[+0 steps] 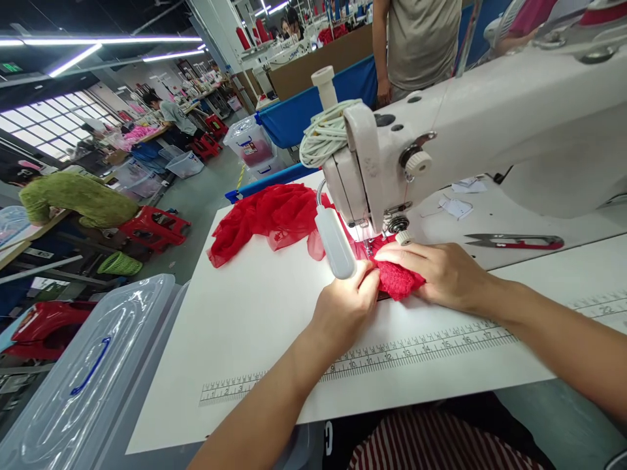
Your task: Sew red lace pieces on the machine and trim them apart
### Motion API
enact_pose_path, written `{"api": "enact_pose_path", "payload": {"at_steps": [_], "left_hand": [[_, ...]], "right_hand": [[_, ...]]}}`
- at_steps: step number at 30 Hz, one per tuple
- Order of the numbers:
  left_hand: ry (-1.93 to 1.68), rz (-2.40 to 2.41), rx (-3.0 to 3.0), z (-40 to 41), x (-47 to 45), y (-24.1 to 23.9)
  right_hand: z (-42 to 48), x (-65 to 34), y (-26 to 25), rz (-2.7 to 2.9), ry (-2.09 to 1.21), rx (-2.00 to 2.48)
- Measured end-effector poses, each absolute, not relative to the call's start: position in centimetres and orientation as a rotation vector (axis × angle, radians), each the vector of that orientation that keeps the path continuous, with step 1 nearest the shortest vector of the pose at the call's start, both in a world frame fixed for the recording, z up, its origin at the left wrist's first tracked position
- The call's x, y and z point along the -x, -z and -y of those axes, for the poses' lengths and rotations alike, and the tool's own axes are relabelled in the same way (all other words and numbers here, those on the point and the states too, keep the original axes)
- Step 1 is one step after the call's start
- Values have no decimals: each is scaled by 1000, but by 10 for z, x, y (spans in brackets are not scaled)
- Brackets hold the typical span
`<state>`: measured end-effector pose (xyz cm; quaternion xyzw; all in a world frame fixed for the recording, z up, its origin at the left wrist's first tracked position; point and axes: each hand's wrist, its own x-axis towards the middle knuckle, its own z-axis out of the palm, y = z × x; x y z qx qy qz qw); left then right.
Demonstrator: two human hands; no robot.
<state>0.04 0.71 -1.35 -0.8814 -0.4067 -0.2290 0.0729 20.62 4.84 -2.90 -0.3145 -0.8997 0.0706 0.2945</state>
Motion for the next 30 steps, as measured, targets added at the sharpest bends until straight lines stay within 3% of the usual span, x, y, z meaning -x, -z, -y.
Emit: {"api": "enact_pose_path", "payload": {"at_steps": [6,16,24,30], "left_hand": [[1188,1463,2872,-11,2,12],[1524,1995,2851,-14,2,7],[1276,1568,2825,-18,9,7],[1485,1638,2909,-18,12,15]], "right_hand": [[-47,-204,28,2297,-390,803],[-46,-198,17,2081,-717,907],[-44,-200,24,2083,-359,787],[-48,-201,31,2215,-301,824]]}}
